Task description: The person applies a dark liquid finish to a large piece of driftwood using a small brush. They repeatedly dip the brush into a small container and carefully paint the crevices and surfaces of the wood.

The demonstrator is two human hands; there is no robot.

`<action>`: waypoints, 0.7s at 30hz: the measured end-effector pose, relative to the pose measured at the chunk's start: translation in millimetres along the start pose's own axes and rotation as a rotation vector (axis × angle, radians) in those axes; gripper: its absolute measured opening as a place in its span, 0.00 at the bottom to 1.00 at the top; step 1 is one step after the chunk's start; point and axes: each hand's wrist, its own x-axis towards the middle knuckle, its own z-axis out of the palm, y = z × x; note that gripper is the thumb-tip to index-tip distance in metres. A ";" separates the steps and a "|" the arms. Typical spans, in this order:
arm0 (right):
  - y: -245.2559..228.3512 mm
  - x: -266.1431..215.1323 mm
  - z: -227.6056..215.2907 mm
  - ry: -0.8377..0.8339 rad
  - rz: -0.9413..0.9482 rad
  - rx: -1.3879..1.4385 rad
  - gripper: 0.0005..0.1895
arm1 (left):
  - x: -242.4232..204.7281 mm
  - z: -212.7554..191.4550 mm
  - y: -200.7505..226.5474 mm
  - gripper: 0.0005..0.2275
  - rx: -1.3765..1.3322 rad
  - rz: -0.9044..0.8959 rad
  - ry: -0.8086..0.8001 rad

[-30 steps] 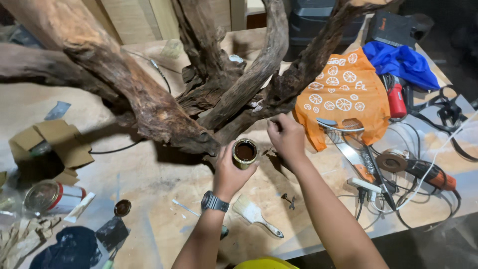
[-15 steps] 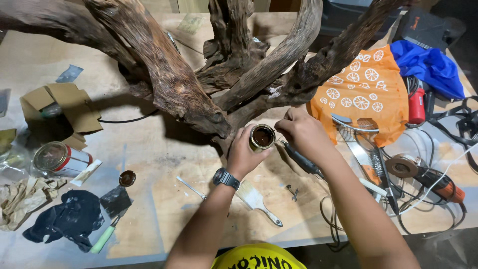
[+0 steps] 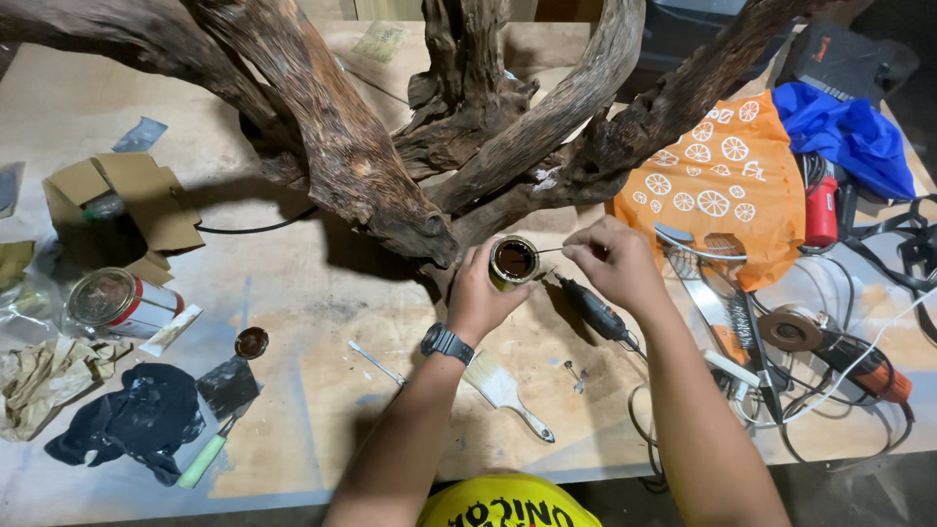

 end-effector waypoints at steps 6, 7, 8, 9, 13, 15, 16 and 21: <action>40.4 -27.0 30.2 0.118 0.301 0.400 0.05 | 3.2 4.6 -7.8 0.39 0.035 0.004 0.024; 45.3 -30.1 38.0 0.118 0.300 0.401 0.05 | 2.4 4.6 -8.8 0.39 0.036 0.004 0.024; 49.9 -33.5 45.7 0.153 0.354 0.481 0.06 | 1.5 4.3 -9.5 0.39 0.035 0.002 0.023; 54.4 -36.0 53.3 0.188 0.406 0.562 0.06 | 1.2 3.9 -10.1 0.39 0.035 0.001 0.023; 46.5 -22.6 54.5 0.327 0.428 0.601 0.07 | 0.8 5.5 -7.8 0.39 0.055 0.011 0.034; 31.3 -11.3 49.9 0.508 0.279 0.419 0.04 | 0.7 3.4 -2.2 0.39 0.078 0.025 0.037; 35.8 -4.0 53.1 0.512 0.277 0.420 0.04 | 1.5 2.6 -1.5 0.39 0.077 0.029 0.037; 38.6 22.6 75.5 0.659 -0.003 0.048 0.04 | 1.5 6.6 -6.0 0.38 0.130 0.041 0.061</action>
